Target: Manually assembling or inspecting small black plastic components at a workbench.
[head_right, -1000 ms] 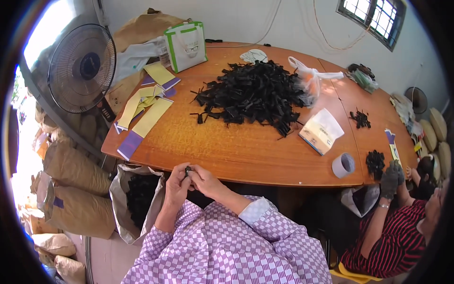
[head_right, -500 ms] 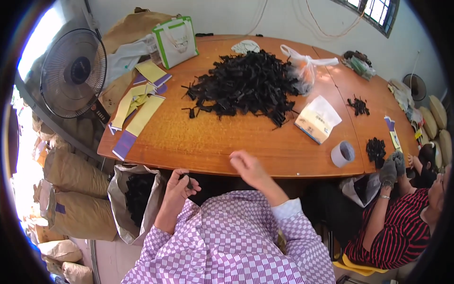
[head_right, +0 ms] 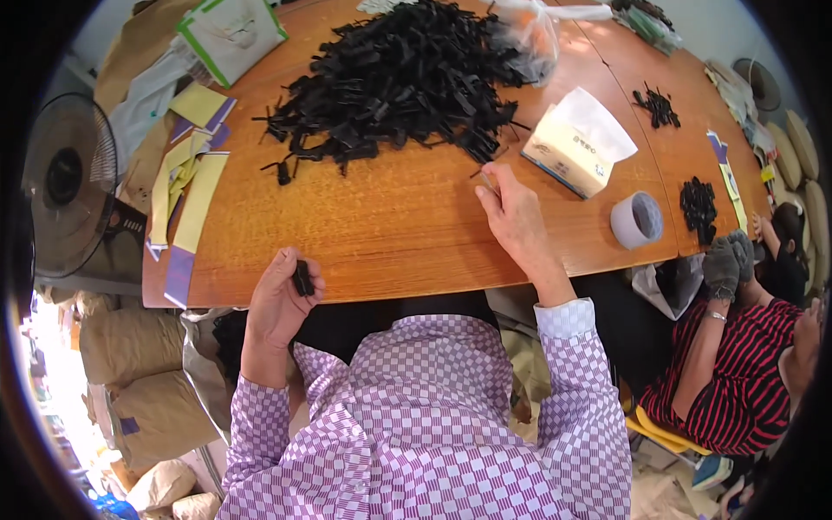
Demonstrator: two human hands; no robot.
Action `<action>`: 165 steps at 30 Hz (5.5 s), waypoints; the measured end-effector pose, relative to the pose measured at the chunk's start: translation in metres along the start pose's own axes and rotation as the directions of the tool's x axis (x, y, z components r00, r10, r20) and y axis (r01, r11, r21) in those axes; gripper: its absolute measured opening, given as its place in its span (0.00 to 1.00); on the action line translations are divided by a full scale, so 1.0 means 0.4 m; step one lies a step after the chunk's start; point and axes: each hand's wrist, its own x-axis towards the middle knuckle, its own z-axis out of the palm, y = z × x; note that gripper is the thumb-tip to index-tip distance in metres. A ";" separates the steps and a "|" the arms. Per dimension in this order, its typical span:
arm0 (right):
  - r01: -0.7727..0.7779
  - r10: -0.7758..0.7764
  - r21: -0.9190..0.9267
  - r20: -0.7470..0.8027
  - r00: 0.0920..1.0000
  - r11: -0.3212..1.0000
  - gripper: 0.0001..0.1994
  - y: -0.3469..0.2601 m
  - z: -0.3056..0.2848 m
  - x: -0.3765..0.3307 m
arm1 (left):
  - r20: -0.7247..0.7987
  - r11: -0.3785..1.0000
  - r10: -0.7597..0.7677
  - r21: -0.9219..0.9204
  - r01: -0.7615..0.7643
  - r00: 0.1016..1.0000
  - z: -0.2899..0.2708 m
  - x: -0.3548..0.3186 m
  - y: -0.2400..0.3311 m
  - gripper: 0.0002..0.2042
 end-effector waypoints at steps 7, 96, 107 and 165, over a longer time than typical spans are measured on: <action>0.058 -0.066 -0.139 -0.056 0.996 0.989 0.14 0.061 0.003 0.050 | 0.042 0.986 -0.122 -0.111 0.126 0.992 0.021 0.052 -0.030 0.04; -0.672 -0.076 0.601 0.767 0.638 0.433 0.12 -0.230 0.284 0.026 | 0.214 0.996 0.020 0.082 -0.039 0.977 0.010 0.097 -0.003 0.18; -0.455 0.006 0.675 0.555 0.832 0.581 0.16 -0.255 0.270 -0.007 | 0.243 0.572 0.404 0.685 -0.451 0.882 0.046 0.114 -0.042 0.19; 0.815 -0.658 0.048 0.619 0.429 0.577 0.18 -0.313 0.256 0.085 | 0.307 0.961 -0.275 0.066 0.268 0.911 -0.112 0.093 0.083 0.31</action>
